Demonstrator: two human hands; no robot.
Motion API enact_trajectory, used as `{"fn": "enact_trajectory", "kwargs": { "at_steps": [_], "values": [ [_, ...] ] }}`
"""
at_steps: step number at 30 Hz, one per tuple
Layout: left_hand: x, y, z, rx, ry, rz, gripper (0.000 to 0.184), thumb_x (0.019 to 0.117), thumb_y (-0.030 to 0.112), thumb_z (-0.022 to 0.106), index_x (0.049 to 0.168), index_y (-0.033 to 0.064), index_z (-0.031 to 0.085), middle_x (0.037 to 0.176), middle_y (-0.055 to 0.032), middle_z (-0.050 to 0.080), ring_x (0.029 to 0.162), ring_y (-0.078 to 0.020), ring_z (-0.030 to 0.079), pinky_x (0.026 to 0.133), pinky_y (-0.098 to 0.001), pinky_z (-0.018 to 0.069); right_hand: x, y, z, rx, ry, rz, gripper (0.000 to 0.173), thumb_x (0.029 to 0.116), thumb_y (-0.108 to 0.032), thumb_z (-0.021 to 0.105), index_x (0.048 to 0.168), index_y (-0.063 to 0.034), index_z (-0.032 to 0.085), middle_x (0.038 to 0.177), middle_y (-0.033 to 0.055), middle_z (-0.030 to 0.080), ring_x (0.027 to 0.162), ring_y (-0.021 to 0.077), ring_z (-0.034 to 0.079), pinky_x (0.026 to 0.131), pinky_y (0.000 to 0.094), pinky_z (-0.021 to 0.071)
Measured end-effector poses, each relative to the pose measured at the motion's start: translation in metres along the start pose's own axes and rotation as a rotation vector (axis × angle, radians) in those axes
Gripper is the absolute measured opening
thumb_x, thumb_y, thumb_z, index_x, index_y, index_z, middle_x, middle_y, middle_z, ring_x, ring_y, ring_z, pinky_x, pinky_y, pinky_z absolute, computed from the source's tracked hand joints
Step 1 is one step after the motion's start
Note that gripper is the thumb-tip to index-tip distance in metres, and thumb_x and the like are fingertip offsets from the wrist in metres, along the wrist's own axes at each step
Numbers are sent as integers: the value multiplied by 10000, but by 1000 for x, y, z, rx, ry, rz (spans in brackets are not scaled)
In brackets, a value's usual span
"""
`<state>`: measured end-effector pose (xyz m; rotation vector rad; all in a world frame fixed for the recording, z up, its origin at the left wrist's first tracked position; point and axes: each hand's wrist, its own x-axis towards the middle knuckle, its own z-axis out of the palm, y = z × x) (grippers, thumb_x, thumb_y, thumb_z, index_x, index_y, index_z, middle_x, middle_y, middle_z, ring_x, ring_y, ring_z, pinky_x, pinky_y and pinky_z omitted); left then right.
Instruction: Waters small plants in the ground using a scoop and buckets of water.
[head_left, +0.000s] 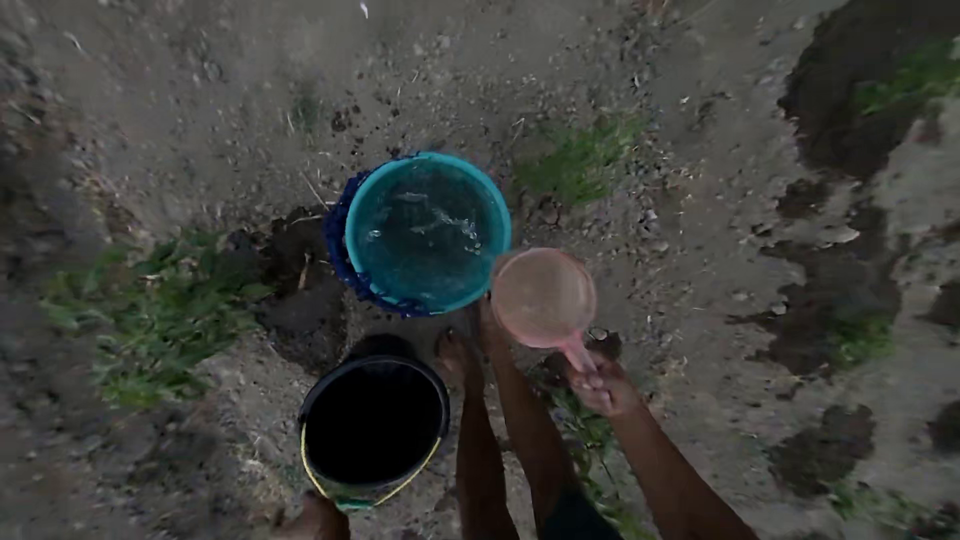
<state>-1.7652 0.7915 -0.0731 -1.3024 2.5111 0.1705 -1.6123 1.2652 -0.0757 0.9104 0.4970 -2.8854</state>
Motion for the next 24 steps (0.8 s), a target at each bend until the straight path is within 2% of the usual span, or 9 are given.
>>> {"fn": "enact_trajectory", "kwargs": {
  "at_steps": [2, 5, 7, 10, 12, 15, 17, 19, 24],
  "values": [
    [3, 71, 2, -184, -34, 378, 635, 961, 151, 674, 1477, -85, 388, 1450, -349, 478, 1300, -466, 529, 1066, -540, 473, -14, -4, -9, 57, 86, -60, 269, 892, -205, 749, 1159, -172, 738, 799, -52, 696, 506, -37, 564, 434, 99, 462],
    [-22, 204, 15, -264, -378, 693, 706, 954, 110, 693, 1521, -93, 322, 1511, -349, 415, 1357, -430, 492, 1101, -498, 454, -8, -17, -19, 41, 374, -114, 238, 876, -185, 759, 1095, -146, 675, 760, -47, 656, 454, -31, 504, 395, 110, 428],
    [-38, 279, 39, -219, -600, 700, 816, 967, 170, 699, 1591, -27, 210, 1570, -295, 368, 1400, -359, 463, 1130, -465, 431, 16, -27, -30, 47, 556, -130, 175, 963, -86, 531, 1137, -111, 538, 759, -43, 615, 434, -37, 458, 380, 100, 399],
    [-51, 349, 82, -199, -775, 502, 781, 997, 250, 674, 1610, 97, 213, 1506, -242, 458, 1267, -347, 567, 950, -527, 546, 56, -44, -56, 84, 727, -155, 217, 1086, -63, 347, 1270, -86, 459, 758, -40, 565, 421, -44, 413, 364, 90, 369],
    [-53, 369, 97, -184, -716, 402, 756, 966, 264, 720, 1574, 103, 300, 1413, -265, 524, 1168, -398, 612, 855, -583, 570, 73, -54, -73, 129, 753, -187, 224, 1097, -82, 347, 1299, -96, 443, 759, -40, 559, 425, -43, 406, 366, 92, 356],
    [-50, 373, 85, -56, -639, 348, 771, 995, 311, 678, 1609, 125, 250, 1452, -277, 488, 1200, -408, 564, 916, -592, 506, 87, -67, -90, 187, 753, -219, 226, 1099, -85, 360, 1310, -90, 442, 775, -35, 548, 435, -39, 410, 373, 96, 360],
    [-42, 371, 72, 38, -690, 355, 631, 1043, 361, 587, 1585, 179, 320, 1333, -254, 567, 1072, -372, 617, 853, -571, 523, 91, -76, -97, 202, 753, -212, 204, 1087, -69, 386, 1274, -75, 468, 763, -26, 555, 435, -31, 421, 372, 100, 362],
    [-38, 374, 58, 17, -768, 360, 573, 1061, 286, 548, 1573, 168, 318, 1346, -253, 564, 1076, -364, 627, 852, -561, 541, 91, -82, -101, 167, 754, -172, 183, 1079, -64, 405, 1247, -67, 477, 782, -20, 551, 452, -24, 423, 381, 105, 356],
    [-73, 381, 16, -324, -818, 538, 367, 990, 180, 575, 1308, 12, 500, 974, -64, 691, 809, -124, 692, 707, -336, 607, 94, -87, -89, 101, 874, -118, 274, 1057, -64, 492, 1328, -33, 499, 771, -7, 561, 472, 3, 448, 391, 140, 362]
  ]
}}
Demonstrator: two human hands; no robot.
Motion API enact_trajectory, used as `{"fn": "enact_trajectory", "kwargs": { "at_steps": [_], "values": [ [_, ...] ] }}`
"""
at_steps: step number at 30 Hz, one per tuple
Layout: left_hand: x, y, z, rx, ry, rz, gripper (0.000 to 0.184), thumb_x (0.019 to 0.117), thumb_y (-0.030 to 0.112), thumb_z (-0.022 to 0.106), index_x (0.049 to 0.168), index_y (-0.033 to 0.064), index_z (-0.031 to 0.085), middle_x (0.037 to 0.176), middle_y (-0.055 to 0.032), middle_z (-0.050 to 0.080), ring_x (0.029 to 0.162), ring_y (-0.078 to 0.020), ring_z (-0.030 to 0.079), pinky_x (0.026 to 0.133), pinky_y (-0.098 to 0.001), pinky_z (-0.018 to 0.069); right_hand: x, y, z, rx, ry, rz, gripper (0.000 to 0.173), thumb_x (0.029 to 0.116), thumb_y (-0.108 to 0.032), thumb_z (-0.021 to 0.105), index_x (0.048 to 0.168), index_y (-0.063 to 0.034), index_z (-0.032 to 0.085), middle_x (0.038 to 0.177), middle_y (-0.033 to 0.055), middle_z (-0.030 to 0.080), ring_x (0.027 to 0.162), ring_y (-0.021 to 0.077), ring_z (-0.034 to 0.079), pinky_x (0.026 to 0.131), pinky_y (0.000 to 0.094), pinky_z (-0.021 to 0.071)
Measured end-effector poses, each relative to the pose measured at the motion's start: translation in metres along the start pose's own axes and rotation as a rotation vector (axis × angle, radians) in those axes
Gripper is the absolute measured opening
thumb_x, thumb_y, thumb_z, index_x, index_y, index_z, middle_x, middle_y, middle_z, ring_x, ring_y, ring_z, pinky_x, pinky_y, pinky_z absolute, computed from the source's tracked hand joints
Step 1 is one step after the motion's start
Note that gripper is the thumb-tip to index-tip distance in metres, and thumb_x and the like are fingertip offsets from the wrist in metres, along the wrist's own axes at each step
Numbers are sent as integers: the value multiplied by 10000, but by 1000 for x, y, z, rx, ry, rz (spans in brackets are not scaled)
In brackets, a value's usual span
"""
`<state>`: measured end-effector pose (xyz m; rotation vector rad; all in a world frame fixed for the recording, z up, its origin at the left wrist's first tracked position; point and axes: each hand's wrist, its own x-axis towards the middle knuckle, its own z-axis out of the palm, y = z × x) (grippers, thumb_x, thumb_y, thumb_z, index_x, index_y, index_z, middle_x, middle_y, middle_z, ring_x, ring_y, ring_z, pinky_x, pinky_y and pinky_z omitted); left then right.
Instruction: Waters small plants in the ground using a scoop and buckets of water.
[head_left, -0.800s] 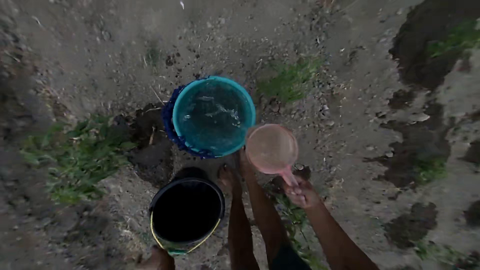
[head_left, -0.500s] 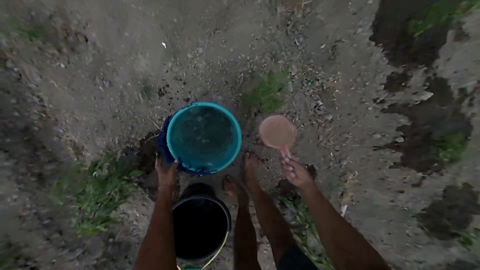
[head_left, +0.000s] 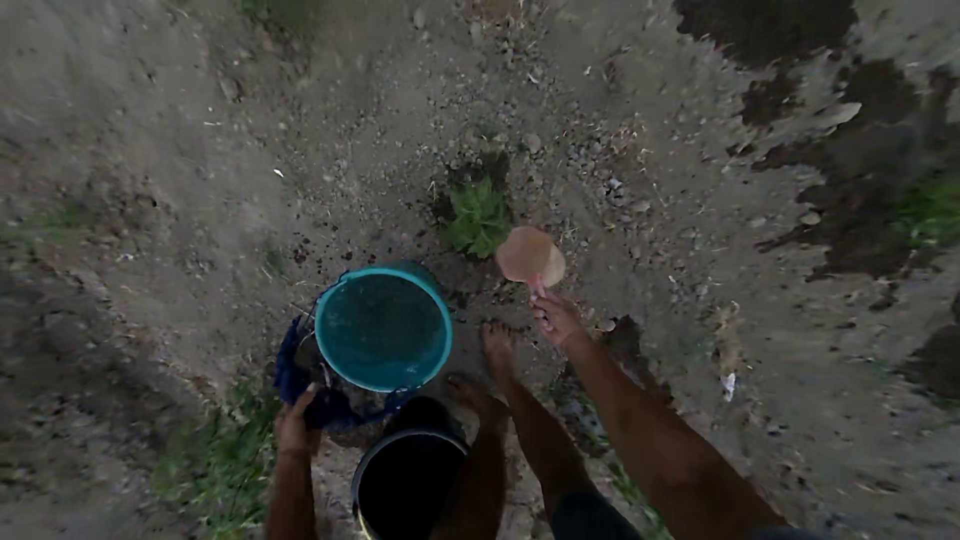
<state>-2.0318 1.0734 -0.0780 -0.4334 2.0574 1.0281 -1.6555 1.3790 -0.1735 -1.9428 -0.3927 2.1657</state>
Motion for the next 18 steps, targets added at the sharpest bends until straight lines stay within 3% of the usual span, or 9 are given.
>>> {"fn": "enact_trajectory", "kwargs": {
  "at_steps": [3, 5, 7, 9, 12, 14, 16, 18],
  "values": [
    [-50, 37, 23, -153, -224, 25, 412, 861, 300, 620, 1213, 109, 525, 854, 25, 711, 725, -88, 703, 645, -290, 620, -9, 1, 18, -27, 135, -9, 311, 1030, -61, 557, 1335, -15, 528, 740, 7, 569, 484, 30, 468, 406, 174, 381],
    [-76, 53, 53, -201, -290, 4, 189, 897, 250, 565, 1038, 129, 588, 694, 42, 659, 561, -64, 626, 520, -240, 556, -15, 2, 31, -80, 201, -17, 290, 1027, -78, 575, 1305, -3, 543, 732, 18, 563, 479, 46, 466, 407, 193, 390],
    [-88, 58, 78, -260, -297, -11, 77, 934, 183, 515, 944, 129, 569, 568, 51, 569, 459, -54, 552, 453, -225, 510, -23, -1, 45, -168, 277, -13, 265, 1024, -105, 597, 1261, 14, 577, 765, 48, 584, 500, 81, 480, 436, 232, 414],
    [-92, 65, 93, -288, -224, -15, 142, 965, 128, 484, 843, 123, 556, 486, 56, 492, 387, -45, 482, 401, -212, 461, -40, -10, 63, -225, 347, 7, 279, 1017, -103, 607, 1261, 28, 568, 827, 75, 578, 562, 113, 504, 497, 269, 451],
    [-91, 77, 91, -258, -172, -32, 172, 1006, 115, 490, 842, 116, 539, 466, 66, 449, 368, -38, 448, 391, -204, 442, -73, -15, 72, -141, 400, -2, 288, 1030, -99, 587, 1282, 38, 562, 862, 92, 586, 615, 130, 528, 556, 292, 479],
    [-98, 89, 89, -222, -152, -57, 151, 1013, 107, 517, 863, 98, 539, 474, 60, 438, 369, -37, 434, 384, -198, 426, -108, -6, 59, -3, 286, -21, 214, 1070, -124, 494, 1255, -26, 537, 737, -6, 537, 519, 41, 473, 462, 198, 419],
    [-103, 104, 90, -206, -142, -69, 125, 1012, 105, 550, 890, 78, 536, 483, 53, 433, 370, -36, 423, 377, -196, 413, -157, 0, 41, 53, 38, -19, 250, 1088, -134, 403, 1296, -76, 529, 679, -64, 547, 455, -19, 453, 402, 138, 401],
    [-108, 124, 93, -209, -140, -71, 135, 1014, 124, 573, 898, 68, 532, 499, 49, 420, 382, -41, 408, 387, -203, 401, -200, -9, 44, -221, -124, 0, 278, 1021, -62, 450, 1262, -22, 580, 677, -44, 558, 454, 7, 449, 411, 174, 405]
  ]
}}
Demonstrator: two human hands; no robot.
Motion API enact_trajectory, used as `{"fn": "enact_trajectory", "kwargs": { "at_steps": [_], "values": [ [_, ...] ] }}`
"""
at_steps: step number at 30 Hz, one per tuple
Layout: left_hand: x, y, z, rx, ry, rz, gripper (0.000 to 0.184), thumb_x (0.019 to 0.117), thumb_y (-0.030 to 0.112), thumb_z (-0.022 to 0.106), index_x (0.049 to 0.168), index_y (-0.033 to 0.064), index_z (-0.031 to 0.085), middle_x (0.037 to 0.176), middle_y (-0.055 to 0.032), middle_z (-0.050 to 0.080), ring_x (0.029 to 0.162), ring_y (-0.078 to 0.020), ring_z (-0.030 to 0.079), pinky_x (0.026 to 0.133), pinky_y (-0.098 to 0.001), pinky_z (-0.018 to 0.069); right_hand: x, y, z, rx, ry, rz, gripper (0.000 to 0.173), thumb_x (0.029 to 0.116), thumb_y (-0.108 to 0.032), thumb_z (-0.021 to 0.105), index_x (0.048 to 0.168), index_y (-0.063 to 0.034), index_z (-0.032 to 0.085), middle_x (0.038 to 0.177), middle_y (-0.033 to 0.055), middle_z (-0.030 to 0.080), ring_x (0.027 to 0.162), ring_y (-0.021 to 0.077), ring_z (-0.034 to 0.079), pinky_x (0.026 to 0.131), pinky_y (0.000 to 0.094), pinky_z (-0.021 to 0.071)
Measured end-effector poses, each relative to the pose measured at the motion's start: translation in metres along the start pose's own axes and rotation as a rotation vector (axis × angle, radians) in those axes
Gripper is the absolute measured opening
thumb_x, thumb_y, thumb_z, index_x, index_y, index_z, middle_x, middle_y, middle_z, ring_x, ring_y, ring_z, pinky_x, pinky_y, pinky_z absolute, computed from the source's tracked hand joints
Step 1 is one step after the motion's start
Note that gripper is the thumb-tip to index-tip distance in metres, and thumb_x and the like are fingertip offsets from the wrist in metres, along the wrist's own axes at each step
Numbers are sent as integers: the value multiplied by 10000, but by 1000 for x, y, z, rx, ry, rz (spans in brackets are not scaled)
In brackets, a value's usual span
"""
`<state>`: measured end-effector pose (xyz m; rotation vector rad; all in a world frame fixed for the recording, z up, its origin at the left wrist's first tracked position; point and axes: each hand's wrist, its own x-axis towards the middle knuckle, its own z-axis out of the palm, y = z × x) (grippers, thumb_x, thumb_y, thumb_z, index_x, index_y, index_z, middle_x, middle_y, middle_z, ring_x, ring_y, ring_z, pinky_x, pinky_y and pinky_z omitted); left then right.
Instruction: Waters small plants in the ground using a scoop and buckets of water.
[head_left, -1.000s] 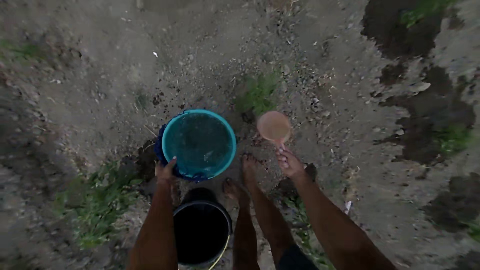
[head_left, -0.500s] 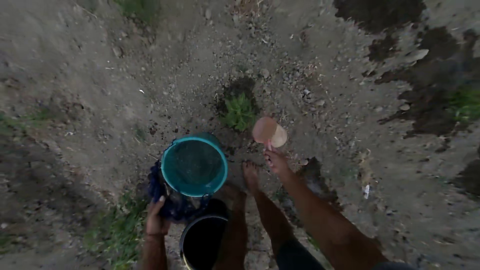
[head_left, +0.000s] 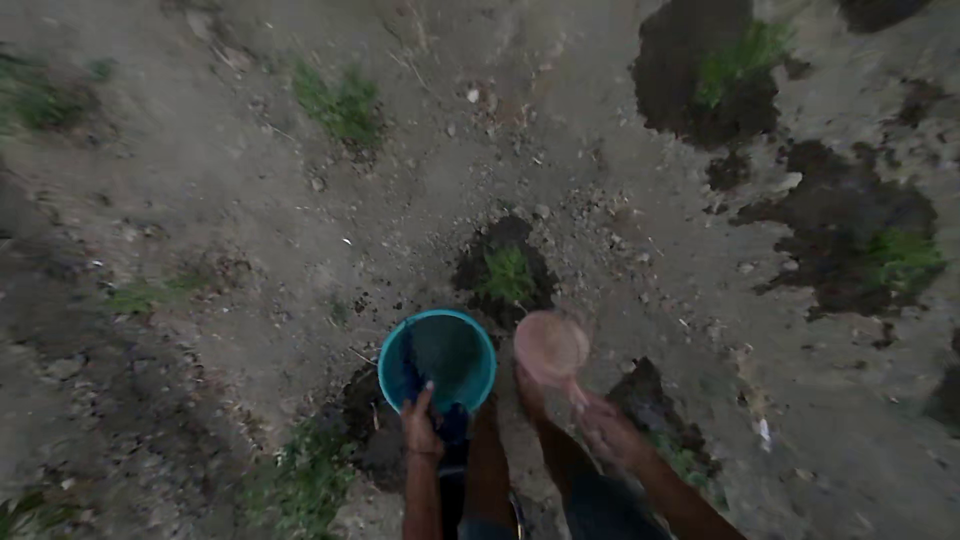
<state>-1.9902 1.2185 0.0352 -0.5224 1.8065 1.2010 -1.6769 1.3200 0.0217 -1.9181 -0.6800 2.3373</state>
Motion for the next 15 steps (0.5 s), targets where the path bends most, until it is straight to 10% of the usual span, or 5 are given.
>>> {"fn": "enact_trajectory", "kwargs": {
  "at_steps": [2, 4, 6, 10, 15],
  "values": [
    [-12, 20, -2, -18, -13, 31, 153, 1022, 145, 560, 894, 64, 537, 512, 50, 419, 393, -35, 403, 397, -195, 394, -23, -20, 27, -419, -121, -22, 204, 970, -92, 614, 1143, 3, 667, 721, 2, 617, 538, 57, 533, 510, 232, 477],
    [-26, 43, -15, -43, -48, 64, 204, 1030, 182, 530, 857, 73, 543, 498, 54, 427, 390, -38, 414, 402, -201, 409, -22, -41, 69, -834, -254, -123, 335, 982, -184, 679, 1276, -26, 701, 1057, 131, 745, 937, 192, 708, 891, 379, 573],
    [-43, 73, -25, -48, -82, 83, 229, 1034, 224, 499, 869, 73, 547, 508, 60, 439, 402, -37, 434, 415, -200, 427, -1, -57, 117, -1247, -395, -254, 435, 1051, -238, 571, 1475, -139, 577, 1306, 236, 666, 1248, 379, 622, 1107, 551, 451],
    [-66, 136, -37, -43, -128, 146, 246, 995, 287, 495, 885, 76, 557, 544, 70, 458, 430, -26, 449, 432, -189, 429, 39, -93, 219, -1752, -360, -319, 656, 1062, -75, 428, 1644, -318, 247, 1299, 306, 602, 1107, 503, 646, 919, 636, 540],
    [-49, 194, -41, -67, -142, 205, 356, 920, 405, 603, 979, 55, 596, 594, 72, 502, 457, -16, 470, 448, -194, 450, 77, -118, 315, -1689, -437, -71, 605, 1044, -99, 489, 1621, -129, 307, 1414, 321, 541, 1291, 506, 548, 1060, 658, 450]
  ]
}}
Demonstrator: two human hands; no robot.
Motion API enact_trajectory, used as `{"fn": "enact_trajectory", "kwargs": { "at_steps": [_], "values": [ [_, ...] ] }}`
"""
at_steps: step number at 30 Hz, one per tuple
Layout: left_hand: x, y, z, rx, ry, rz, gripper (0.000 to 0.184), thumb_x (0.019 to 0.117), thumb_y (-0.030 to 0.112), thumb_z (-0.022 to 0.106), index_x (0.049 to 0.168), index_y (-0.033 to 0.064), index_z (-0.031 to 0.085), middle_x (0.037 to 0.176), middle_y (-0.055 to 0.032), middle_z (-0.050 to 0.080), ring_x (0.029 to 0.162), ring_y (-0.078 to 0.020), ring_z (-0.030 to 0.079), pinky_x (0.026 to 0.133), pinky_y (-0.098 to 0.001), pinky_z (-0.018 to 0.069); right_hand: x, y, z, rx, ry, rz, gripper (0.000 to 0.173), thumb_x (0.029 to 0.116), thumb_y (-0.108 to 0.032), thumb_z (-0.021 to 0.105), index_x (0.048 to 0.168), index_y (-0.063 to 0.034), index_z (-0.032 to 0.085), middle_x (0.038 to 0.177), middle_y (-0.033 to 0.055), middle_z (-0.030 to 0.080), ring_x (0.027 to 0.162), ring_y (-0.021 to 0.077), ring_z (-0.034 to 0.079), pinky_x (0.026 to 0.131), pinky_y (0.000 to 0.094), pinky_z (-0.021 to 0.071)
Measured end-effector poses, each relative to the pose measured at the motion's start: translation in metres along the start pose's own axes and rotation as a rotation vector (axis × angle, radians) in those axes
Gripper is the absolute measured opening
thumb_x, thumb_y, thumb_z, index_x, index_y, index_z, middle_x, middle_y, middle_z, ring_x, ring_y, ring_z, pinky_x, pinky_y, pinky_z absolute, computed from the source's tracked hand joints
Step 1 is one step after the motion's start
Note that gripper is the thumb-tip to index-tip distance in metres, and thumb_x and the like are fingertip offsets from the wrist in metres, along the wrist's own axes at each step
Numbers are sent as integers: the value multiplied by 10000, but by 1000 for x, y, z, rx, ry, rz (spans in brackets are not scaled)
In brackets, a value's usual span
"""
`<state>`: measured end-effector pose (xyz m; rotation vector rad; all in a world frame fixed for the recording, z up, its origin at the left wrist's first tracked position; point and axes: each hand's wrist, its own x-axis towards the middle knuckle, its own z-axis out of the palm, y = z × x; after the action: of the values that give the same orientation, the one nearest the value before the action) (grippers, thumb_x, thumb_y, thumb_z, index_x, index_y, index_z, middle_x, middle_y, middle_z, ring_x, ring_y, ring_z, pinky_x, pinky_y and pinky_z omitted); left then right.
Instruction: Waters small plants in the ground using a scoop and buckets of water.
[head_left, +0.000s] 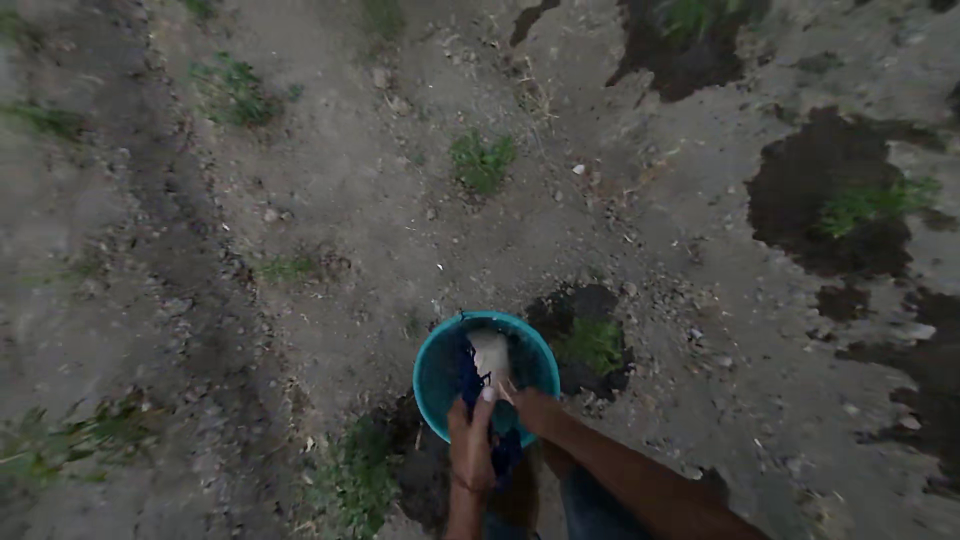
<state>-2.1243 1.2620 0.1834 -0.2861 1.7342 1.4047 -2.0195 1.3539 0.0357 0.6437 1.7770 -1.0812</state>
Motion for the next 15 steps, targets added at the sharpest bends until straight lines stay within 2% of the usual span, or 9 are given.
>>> {"fn": "enact_trajectory", "kwargs": {
  "at_steps": [1, 2, 3, 4, 5, 6, 9, 12, 15],
  "values": [
    [12, 8, 0, 7, -2, 6, 370, 915, 412, 609, 991, 50, 597, 606, 68, 508, 464, -20, 475, 454, -198, 454, 15, -5, -5, 129, -31, -27, 528, 1018, -111, 559, 1530, -37, 449, 1391, 323, 560, 1287, 489, 552, 1078, 651, 433],
    [24, 15, 0, 24, 2, 8, 390, 907, 414, 617, 1005, 38, 600, 624, 58, 520, 479, -26, 491, 465, -206, 465, 29, -7, -10, 252, -48, -38, 429, 1011, -159, 610, 1396, 27, 570, 1289, 305, 621, 1192, 443, 612, 1034, 611, 473],
    [37, 22, 1, 45, 7, 5, 423, 898, 421, 626, 1035, 22, 599, 657, 45, 533, 507, -33, 508, 488, -214, 478, 42, -7, -20, 367, -66, -43, 386, 1015, -223, 631, 1312, 23, 628, 1134, 243, 674, 1001, 349, 661, 903, 530, 535],
    [54, 28, 2, 62, 20, 5, 454, 888, 432, 634, 1048, 8, 601, 673, 34, 548, 525, -39, 523, 504, -224, 488, 54, -4, -35, 513, -103, -57, 368, 1030, -262, 622, 1302, -15, 637, 954, 137, 658, 767, 208, 600, 713, 394, 523],
    [70, 34, 1, 75, 35, -2, 480, 882, 443, 635, 1062, -1, 602, 679, 28, 554, 535, -45, 529, 517, -235, 493, 66, -2, -49, 702, -163, -74, 332, 1039, -253, 601, 1301, -52, 627, 819, 30, 596, 608, 95, 507, 564, 275, 455],
    [86, 39, -1, 83, 54, -11, 478, 892, 439, 623, 1066, -6, 599, 667, 29, 544, 526, -47, 521, 511, -237, 490, 77, 1, -63, 902, -251, -85, 303, 1053, -219, 561, 1317, -76, 598, 773, -32, 558, 542, 34, 446, 491, 208, 398],
    [146, 43, -4, 55, 112, -40, 376, 961, 391, 526, 1010, 22, 578, 599, 50, 487, 465, -52, 474, 460, -237, 465, 117, 26, -95, 1242, -434, -146, 287, 1047, -134, 470, 1324, -136, 545, 799, -64, 578, 496, -23, 412, 433, 135, 359],
    [195, 41, -12, -19, 208, -86, 370, 1042, 386, 406, 974, 55, 557, 570, 63, 468, 444, -41, 465, 446, -226, 461, 123, 42, -115, 1360, -457, -212, 335, 1004, -98, 449, 1318, -166, 542, 824, -64, 596, 486, -32, 397, 425, 129, 343],
    [250, 47, -18, -106, 291, -92, 434, 1079, 420, 325, 888, 102, 550, 540, 59, 497, 427, -44, 489, 425, -222, 471, 117, 46, -156, 1439, -378, -275, 278, 878, -179, 645, 1155, -174, 621, 732, -82, 586, 471, -29, 412, 420, 137, 352]
  ]
}}
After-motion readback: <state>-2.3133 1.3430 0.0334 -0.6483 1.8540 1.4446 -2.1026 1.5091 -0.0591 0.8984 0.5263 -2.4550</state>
